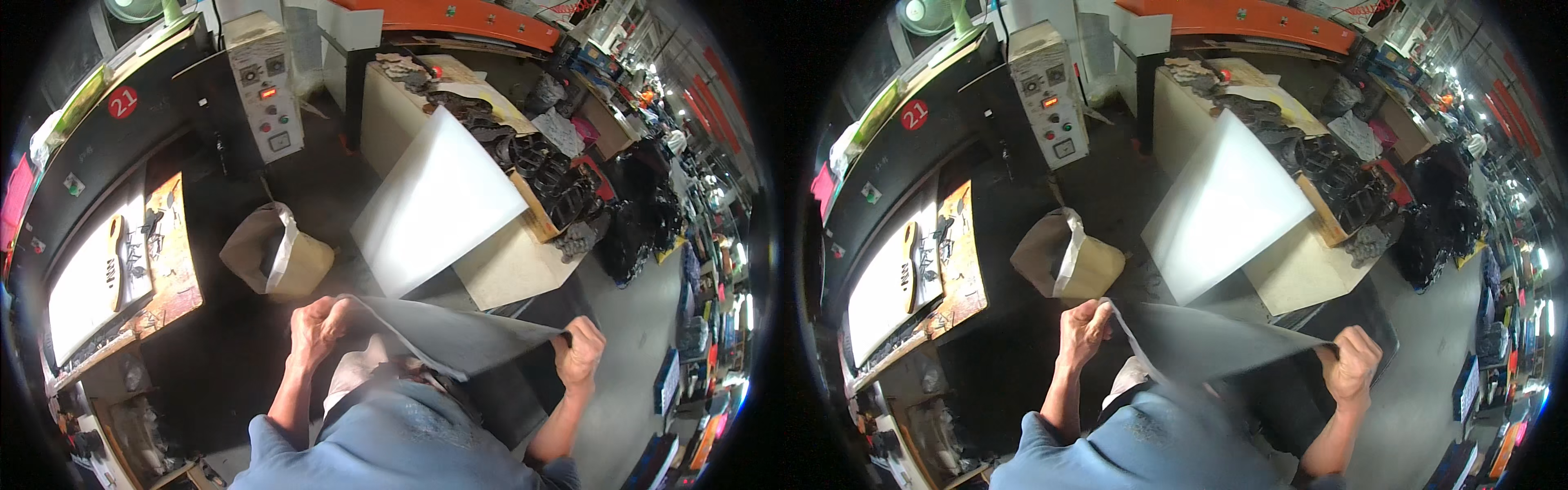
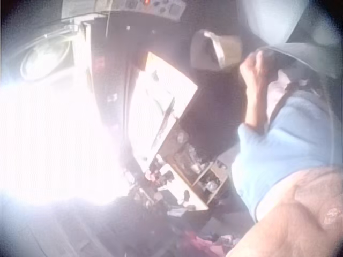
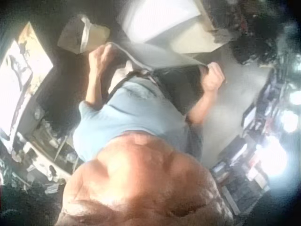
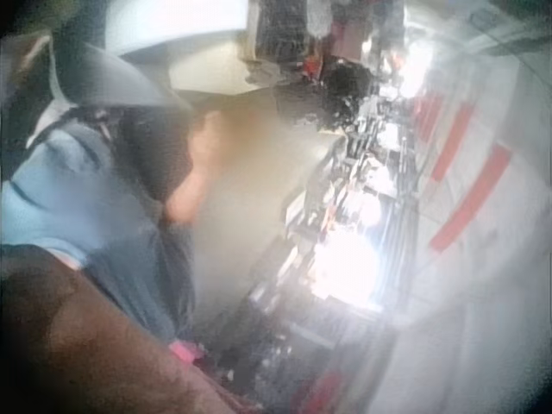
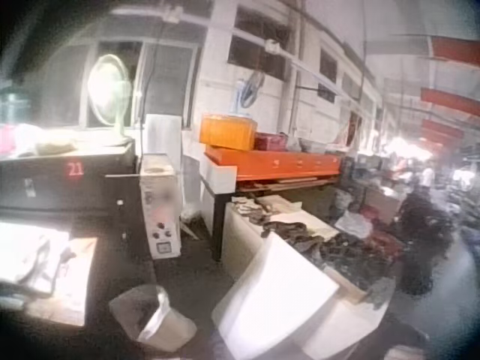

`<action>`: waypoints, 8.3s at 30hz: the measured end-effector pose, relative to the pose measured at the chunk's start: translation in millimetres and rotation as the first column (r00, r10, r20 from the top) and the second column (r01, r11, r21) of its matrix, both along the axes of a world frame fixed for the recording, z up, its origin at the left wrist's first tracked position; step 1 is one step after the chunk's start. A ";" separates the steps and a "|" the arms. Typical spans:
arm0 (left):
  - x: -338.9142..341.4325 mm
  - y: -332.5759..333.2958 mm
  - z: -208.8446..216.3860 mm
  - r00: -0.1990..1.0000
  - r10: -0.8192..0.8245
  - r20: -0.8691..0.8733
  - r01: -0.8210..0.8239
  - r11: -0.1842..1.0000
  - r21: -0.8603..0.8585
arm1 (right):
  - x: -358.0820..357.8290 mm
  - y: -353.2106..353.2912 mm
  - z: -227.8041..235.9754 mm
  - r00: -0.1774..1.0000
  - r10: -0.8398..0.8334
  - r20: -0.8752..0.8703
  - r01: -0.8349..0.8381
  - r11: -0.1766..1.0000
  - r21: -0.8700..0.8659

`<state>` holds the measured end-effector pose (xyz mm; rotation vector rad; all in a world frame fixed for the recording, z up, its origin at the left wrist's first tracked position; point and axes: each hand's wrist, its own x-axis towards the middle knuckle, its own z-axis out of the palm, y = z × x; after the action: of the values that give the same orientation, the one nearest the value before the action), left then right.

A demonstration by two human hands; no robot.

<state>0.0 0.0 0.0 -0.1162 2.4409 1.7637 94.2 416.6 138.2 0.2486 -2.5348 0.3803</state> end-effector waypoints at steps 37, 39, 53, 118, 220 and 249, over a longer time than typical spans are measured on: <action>62.3 -95.2 -43.5 0.583 0.736 0.344 -0.717 0.665 -0.208 | -350.8 -198.3 -170.8 0.674 0.728 0.124 -0.632 0.655 -0.415; 68.6 -102.9 -50.8 0.605 0.747 0.275 -0.720 0.661 -0.210 | -349.9 -208.8 -171.1 0.681 0.725 0.107 -0.633 0.656 -0.412; 154.5 -234.6 -77.2 0.547 0.790 0.276 -0.799 0.591 -0.109 | -269.7 -339.1 -125.5 0.606 0.795 0.025 -0.748 0.580 -0.322; 298.3 -803.5 -50.4 0.283 0.954 0.098 -0.958 0.287 -0.027 | -280.2 -1213.2 158.2 0.453 0.855 -0.250 -0.786 0.516 0.341; 151.0 -1219.3 -41.4 0.527 0.801 -0.284 -0.777 0.319 -0.543 | -161.5 -1056.6 -196.8 0.832 0.313 0.458 -0.092 0.892 -0.443; 135.9 -1195.8 -40.1 0.425 0.736 -0.527 -0.844 0.113 -0.525 | -227.6 -1060.3 -263.9 0.883 0.131 0.451 -0.105 0.991 -0.084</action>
<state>135.9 -1195.8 -40.1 -1.8018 3.3164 0.5918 -133.3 -643.8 -125.8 0.3245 -2.9734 0.6208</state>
